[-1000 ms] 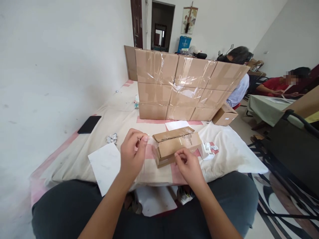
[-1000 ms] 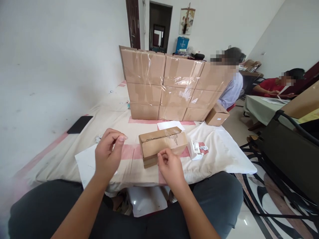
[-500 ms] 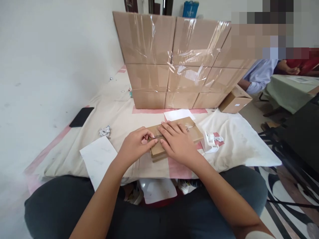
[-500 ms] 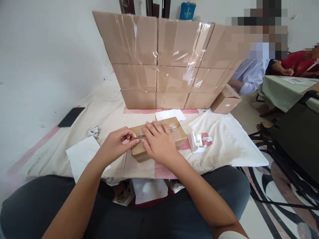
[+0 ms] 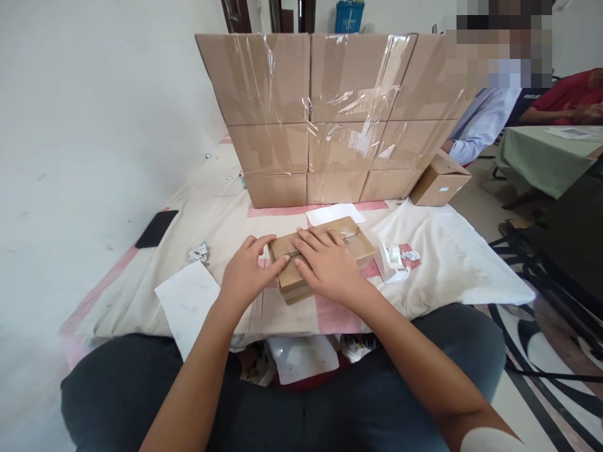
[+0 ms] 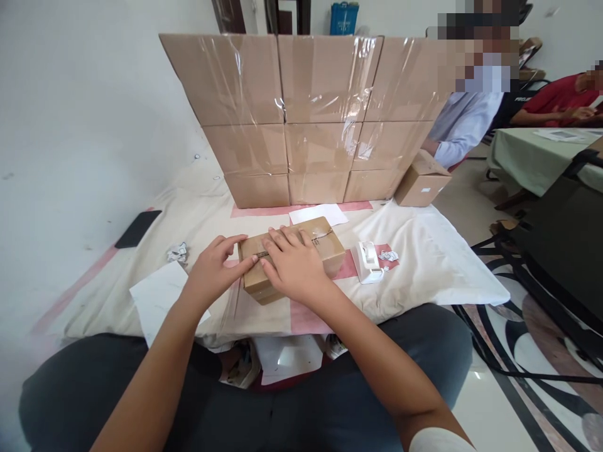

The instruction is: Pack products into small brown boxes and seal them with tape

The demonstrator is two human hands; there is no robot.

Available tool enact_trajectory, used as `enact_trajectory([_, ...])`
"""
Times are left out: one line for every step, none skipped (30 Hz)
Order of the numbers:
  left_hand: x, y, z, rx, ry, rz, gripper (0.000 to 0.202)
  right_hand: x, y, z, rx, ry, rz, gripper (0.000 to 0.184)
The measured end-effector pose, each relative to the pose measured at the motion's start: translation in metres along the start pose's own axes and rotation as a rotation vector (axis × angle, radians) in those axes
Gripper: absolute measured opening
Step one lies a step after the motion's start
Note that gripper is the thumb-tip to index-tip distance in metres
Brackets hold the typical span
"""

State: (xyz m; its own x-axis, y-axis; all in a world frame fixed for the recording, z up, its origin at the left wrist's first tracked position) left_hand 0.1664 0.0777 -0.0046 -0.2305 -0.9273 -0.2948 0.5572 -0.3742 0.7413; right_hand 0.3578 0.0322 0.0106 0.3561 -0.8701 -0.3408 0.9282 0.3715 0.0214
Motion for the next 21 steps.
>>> enact_trajectory([-0.001, -0.004, -0.005, 0.099, 0.0, 0.048, 0.045, 0.0, 0.0, 0.0, 0.003, -0.002, -0.002, 0.05])
enact_trajectory([-0.001, -0.009, -0.009, 0.192, -0.004, 0.088, 0.042, -0.001, 0.0, 0.0, 0.005, -0.004, -0.004, 0.05])
enact_trajectory([-0.002, -0.012, -0.014, 0.268, -0.005, 0.121, 0.039, -0.001, 0.0, 0.0, 0.008, -0.003, -0.006, 0.05])
enact_trajectory([-0.003, -0.015, -0.018, 0.321, 0.001, 0.141, 0.037, -0.001, 0.0, 0.0, 0.01, -0.003, -0.007, 0.049])
enact_trajectory([-0.004, -0.017, -0.022, 0.353, 0.016, 0.148, 0.034, -0.001, 0.0, 0.0, 0.011, -0.003, -0.005, 0.049])
enact_trajectory([-0.005, -0.019, -0.024, 0.375, 0.033, 0.146, 0.031, -0.001, 0.0, 0.0, 0.012, -0.003, -0.004, 0.049])
enact_trajectory([-0.007, -0.02, -0.026, 0.404, 0.047, 0.147, 0.029, -0.001, 0.0, 0.0, 0.011, -0.001, -0.002, 0.049])
enact_trajectory([-0.008, -0.021, -0.027, 0.433, 0.053, 0.147, 0.027, -0.001, 0.0, 0.0, 0.007, 0.002, -0.001, 0.048])
enact_trajectory([-0.01, -0.022, -0.028, 0.46, 0.052, 0.148, 0.027, -0.001, 0.0, -0.001, 0.001, 0.009, -0.001, 0.048])
enact_trajectory([-0.011, -0.022, -0.028, 0.483, 0.046, 0.149, 0.028, 0.0, 0.001, -0.001, -0.008, 0.019, -0.001, 0.047])
enact_trajectory([-0.013, -0.022, -0.027, 0.504, 0.038, 0.151, 0.03, 0.0, 0.0, -0.001, -0.02, 0.031, -0.003, 0.047])
enact_trajectory([-0.014, -0.022, -0.026, 0.521, 0.03, 0.154, 0.031, 0.0, 0.0, -0.001, -0.035, 0.045, -0.005, 0.046])
enact_trajectory([-0.015, -0.022, -0.024, 0.534, 0.024, 0.158, 0.033, 0.0, 0.0, 0.0, -0.056, 0.057, -0.006, 0.044])
enact_trajectory([-0.015, -0.022, -0.023, 0.545, 0.02, 0.162, 0.034, 0.0, 0.0, 0.002, -0.087, 0.07, -0.004, 0.042])
enact_trajectory([-0.015, -0.021, -0.022, 0.555, 0.02, 0.163, 0.036, 0.0, 0.001, 0.004, -0.128, 0.087, -0.002, 0.04])
enact_trajectory([-0.014, -0.022, -0.021, 0.564, 0.025, 0.164, 0.038, 0.0, 0.004, 0.007, -0.18, 0.11, -0.006, 0.037])
enact_trajectory([-0.012, -0.022, -0.02, 0.576, 0.035, 0.164, 0.04, 0.001, 0.009, 0.01, -0.237, 0.144, -0.015, 0.034])
enact_trajectory([-0.01, -0.024, -0.02, 0.584, 0.062, 0.161, 0.041, 0.001, 0.017, 0.014, -0.29, 0.189, -0.033, 0.031])
enact_trajectory([-0.006, -0.026, -0.019, 0.59, 0.103, 0.158, 0.042, 0.003, 0.029, 0.019, -0.329, 0.242, -0.068, 0.028])
enact_trajectory([-0.002, -0.029, -0.019, 0.593, 0.153, 0.155, 0.04, 0.007, 0.044, 0.023, -0.346, 0.296, -0.122, 0.026])
enact_trajectory([0.002, -0.032, -0.019, 0.589, 0.213, 0.15, 0.038, 0.013, 0.063, 0.026, -0.341, 0.341, -0.192, 0.025])
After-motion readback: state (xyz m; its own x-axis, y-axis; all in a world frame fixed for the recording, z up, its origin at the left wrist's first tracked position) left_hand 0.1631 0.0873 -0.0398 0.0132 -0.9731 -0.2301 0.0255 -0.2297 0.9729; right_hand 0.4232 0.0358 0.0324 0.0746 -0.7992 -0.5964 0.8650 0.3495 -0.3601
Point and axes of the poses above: each hand's wrist, its own x-axis away from the middle knuckle, its own z-axis out of the back of the hand, y = z × x, the point moved 2 cm from there along -x, towards the middle knuckle, and after that the axes turned 7 degrees about x, right-handed, at the moved point
